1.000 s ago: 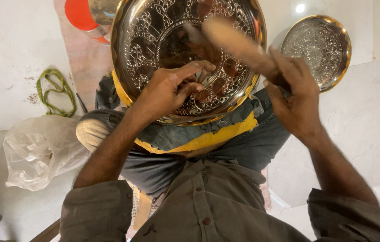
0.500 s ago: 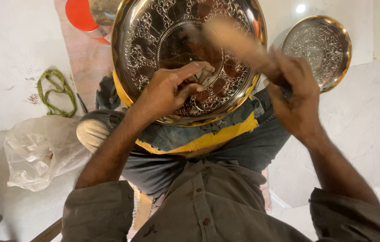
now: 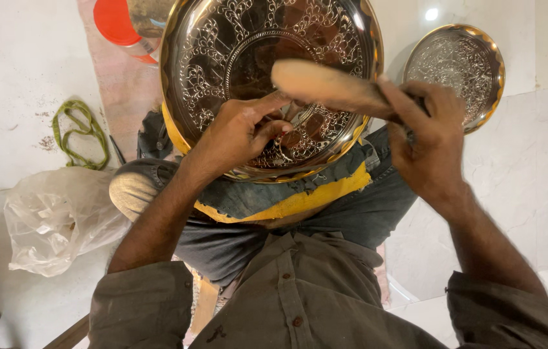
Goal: The person sits cross-legged and uses a chisel and wooden mallet to engrave a decorative pattern into a large metal plate. They repeatedly strike the chisel along the plate's surface to create intricate designs.
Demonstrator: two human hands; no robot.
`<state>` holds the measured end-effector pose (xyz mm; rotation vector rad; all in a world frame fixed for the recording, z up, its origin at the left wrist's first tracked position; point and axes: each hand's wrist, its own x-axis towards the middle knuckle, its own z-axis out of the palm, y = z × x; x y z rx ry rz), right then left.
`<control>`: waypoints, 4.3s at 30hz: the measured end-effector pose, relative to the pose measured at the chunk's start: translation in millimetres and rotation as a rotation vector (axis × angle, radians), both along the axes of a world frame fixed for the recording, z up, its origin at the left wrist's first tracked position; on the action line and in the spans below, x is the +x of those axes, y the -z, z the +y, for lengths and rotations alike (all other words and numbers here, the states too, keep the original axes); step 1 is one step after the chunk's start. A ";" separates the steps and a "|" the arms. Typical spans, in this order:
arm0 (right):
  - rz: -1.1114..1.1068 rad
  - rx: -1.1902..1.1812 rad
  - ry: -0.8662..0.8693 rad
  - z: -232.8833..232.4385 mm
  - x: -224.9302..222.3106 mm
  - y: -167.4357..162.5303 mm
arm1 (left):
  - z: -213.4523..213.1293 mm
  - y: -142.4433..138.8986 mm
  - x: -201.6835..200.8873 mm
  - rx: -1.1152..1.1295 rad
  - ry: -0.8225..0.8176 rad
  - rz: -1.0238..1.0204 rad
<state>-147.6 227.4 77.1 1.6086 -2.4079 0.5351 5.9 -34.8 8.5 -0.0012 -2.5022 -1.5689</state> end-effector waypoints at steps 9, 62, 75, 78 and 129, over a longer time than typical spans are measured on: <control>-0.563 -0.141 0.122 4.4 -3.9 2.3 | -0.2 -6.9 0.5 0.052 -0.041 0.006; 0.059 0.305 -0.040 -12.6 -12.1 -11.4 | 45.0 7.7 29.0 0.033 -0.377 0.109; 0.128 0.256 -0.163 -38.3 -11.7 -37.9 | 44.5 13.1 26.3 -0.002 -0.417 -0.051; -0.574 0.048 -0.053 -38.7 -12.7 -30.3 | 44.2 12.7 26.3 0.029 -0.410 -0.049; -0.553 -0.197 0.005 -14.5 -5.2 11.9 | 18.2 3.9 20.7 0.076 -0.194 -0.007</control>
